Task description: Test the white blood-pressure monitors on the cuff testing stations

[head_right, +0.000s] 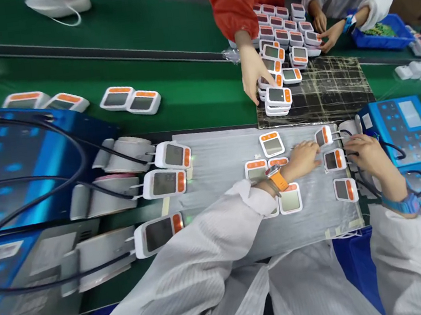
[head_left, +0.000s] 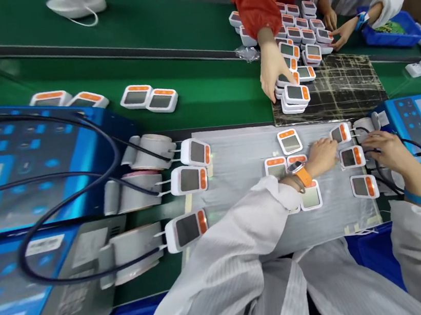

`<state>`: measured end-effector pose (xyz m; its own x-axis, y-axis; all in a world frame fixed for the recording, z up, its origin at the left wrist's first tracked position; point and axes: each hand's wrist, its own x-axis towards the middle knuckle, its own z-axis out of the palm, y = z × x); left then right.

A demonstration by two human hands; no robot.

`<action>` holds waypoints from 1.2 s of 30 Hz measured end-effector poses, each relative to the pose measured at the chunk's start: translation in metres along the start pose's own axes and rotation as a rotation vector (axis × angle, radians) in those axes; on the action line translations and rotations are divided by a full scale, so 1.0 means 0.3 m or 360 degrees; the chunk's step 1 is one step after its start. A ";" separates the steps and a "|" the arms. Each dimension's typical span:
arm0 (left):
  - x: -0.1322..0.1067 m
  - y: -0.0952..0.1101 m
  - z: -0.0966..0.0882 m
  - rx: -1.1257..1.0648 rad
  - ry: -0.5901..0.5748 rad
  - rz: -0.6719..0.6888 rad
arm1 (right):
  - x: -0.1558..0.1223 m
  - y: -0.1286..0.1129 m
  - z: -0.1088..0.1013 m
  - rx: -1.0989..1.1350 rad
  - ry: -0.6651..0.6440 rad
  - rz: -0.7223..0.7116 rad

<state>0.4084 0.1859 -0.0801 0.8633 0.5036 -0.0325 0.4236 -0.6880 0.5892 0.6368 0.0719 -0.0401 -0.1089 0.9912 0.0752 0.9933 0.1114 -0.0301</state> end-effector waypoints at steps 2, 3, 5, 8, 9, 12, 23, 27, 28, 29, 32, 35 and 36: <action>-0.011 0.015 0.038 -0.0028 -0.0023 0.0111 | -0.051 -0.030 0.014 -0.0088 -0.0095 -0.0038; -0.012 0.024 0.055 -0.0032 -0.0005 0.0158 | -0.066 -0.045 0.026 -0.0123 -0.0119 -0.0044; -0.009 0.040 0.082 -0.0034 0.0042 0.0217 | -0.079 -0.065 0.055 -0.0149 -0.0109 -0.0031; -0.001 0.050 0.098 -0.0130 0.0057 0.0207 | -0.085 -0.064 0.090 -0.0087 0.0002 0.0000; -0.001 0.050 0.097 -0.0194 0.0055 0.0195 | -0.087 -0.058 0.096 -0.0049 0.0044 0.0002; -0.007 0.044 0.091 -0.0376 0.0067 0.0212 | -0.097 -0.035 0.102 0.0089 0.0148 0.0012; -0.003 0.045 0.106 -0.0572 0.0200 0.0289 | -0.088 -0.031 0.107 0.0228 0.0312 0.0051; -0.003 0.049 0.107 -0.0598 0.0213 0.0311 | -0.078 -0.040 0.107 0.0217 0.0334 0.0027; -0.006 0.051 0.103 -0.0597 0.0207 0.0315 | -0.075 -0.043 0.103 0.0202 0.0324 0.0024; -0.011 0.052 0.096 -0.0593 0.0200 0.0317 | -0.072 -0.046 0.096 0.0178 0.0305 0.0028; -0.038 0.048 0.058 -0.0573 0.0199 0.0298 | -0.059 -0.069 0.053 0.0082 0.0233 0.0133; -0.080 0.024 0.005 -0.0582 0.0233 0.0263 | -0.046 -0.123 -0.020 0.0223 0.0264 0.0415; -0.095 0.014 -0.013 -0.0593 0.0254 0.0253 | -0.041 -0.149 -0.046 0.0401 0.0279 0.0528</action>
<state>0.3847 0.1706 -0.0736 0.8441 0.5013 0.1904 0.1354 -0.5428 0.8289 0.5941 0.0537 -0.0258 0.2439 0.9515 0.1878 0.9307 -0.1752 -0.3211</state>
